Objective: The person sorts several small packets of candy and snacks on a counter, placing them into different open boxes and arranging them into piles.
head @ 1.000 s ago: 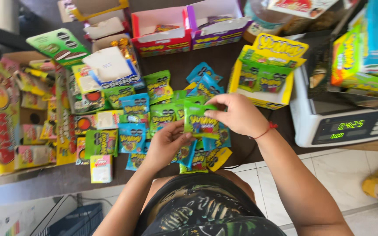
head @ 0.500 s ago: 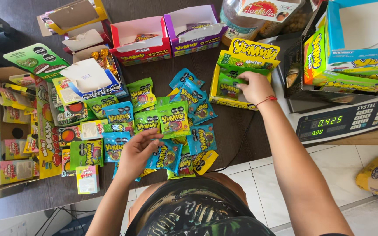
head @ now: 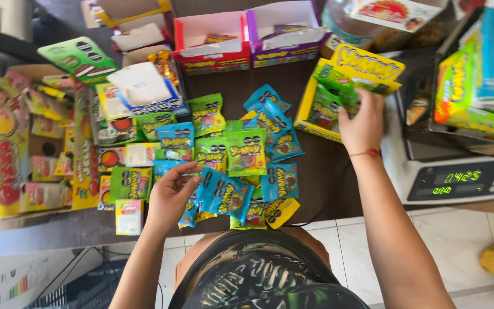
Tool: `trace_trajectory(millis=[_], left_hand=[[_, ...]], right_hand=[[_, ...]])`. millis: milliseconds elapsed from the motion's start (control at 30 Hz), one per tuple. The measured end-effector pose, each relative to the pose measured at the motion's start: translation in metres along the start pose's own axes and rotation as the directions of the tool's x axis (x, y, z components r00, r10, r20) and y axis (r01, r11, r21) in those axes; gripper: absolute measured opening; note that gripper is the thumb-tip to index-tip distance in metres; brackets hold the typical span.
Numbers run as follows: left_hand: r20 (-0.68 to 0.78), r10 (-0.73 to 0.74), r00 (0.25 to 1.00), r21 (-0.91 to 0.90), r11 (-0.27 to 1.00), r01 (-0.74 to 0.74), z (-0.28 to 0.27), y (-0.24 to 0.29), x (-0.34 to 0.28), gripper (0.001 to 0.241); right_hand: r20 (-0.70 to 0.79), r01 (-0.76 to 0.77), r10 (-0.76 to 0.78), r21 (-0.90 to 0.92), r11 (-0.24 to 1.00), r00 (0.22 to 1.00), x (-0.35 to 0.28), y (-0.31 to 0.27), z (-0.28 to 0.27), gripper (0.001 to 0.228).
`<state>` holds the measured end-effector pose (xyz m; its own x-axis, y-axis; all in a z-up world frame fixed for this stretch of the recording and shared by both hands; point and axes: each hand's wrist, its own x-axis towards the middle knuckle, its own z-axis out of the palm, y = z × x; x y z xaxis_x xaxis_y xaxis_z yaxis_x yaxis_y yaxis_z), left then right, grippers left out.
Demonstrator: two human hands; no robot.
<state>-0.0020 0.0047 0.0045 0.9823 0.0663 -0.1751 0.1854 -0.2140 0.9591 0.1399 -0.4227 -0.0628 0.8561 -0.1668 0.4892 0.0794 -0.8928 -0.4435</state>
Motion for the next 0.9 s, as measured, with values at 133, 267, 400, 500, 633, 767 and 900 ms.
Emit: trace_trajectory(millis=[133, 267, 400, 500, 633, 767, 900], left_hand=[[-0.132, 0.1, 0.986, 0.273, 0.96, -0.061, -0.025, -0.013, 0.001, 0.029], [-0.146, 0.29, 0.946, 0.63, 0.764, -0.137, -0.04, -0.035, -0.002, 0.027], [-0.08, 0.448, 0.89, 0.791, 0.572, -0.216, -0.041, -0.094, -0.007, 0.028], [-0.106, 0.385, 0.917, 0.803, 0.576, -0.149, -0.031, -0.088, -0.018, 0.034], [-0.106, 0.396, 0.912, 0.819, 0.555, -0.146, -0.029, -0.091, -0.032, 0.039], [-0.151, 0.358, 0.921, 0.76, 0.638, -0.124, -0.044, -0.099, -0.045, 0.043], [-0.171, 0.369, 0.914, 0.728, 0.672, -0.135, -0.057, -0.112, -0.056, 0.043]], right_hand=[[-0.088, 0.169, -0.166, 0.031, 0.985, 0.982, 0.0, -0.08, -0.016, 0.055], [0.035, 0.378, -0.412, 0.329, 0.865, 0.911, -0.017, -0.169, -0.001, 0.037], [0.344, 0.322, -0.54, 0.522, 0.79, 0.768, -0.045, -0.225, 0.044, 0.041], [0.591, 0.217, -0.499, 0.483, 0.848, 0.633, -0.048, -0.264, 0.068, 0.045], [0.73, 0.115, -0.402, 0.411, 0.904, 0.553, -0.041, -0.288, 0.101, 0.048], [0.636, 0.238, -0.491, 0.445, 0.864, 0.595, -0.049, -0.3, 0.097, 0.043], [0.627, 0.308, -0.469, 0.355, 0.883, 0.622, -0.054, -0.315, 0.082, 0.05]])
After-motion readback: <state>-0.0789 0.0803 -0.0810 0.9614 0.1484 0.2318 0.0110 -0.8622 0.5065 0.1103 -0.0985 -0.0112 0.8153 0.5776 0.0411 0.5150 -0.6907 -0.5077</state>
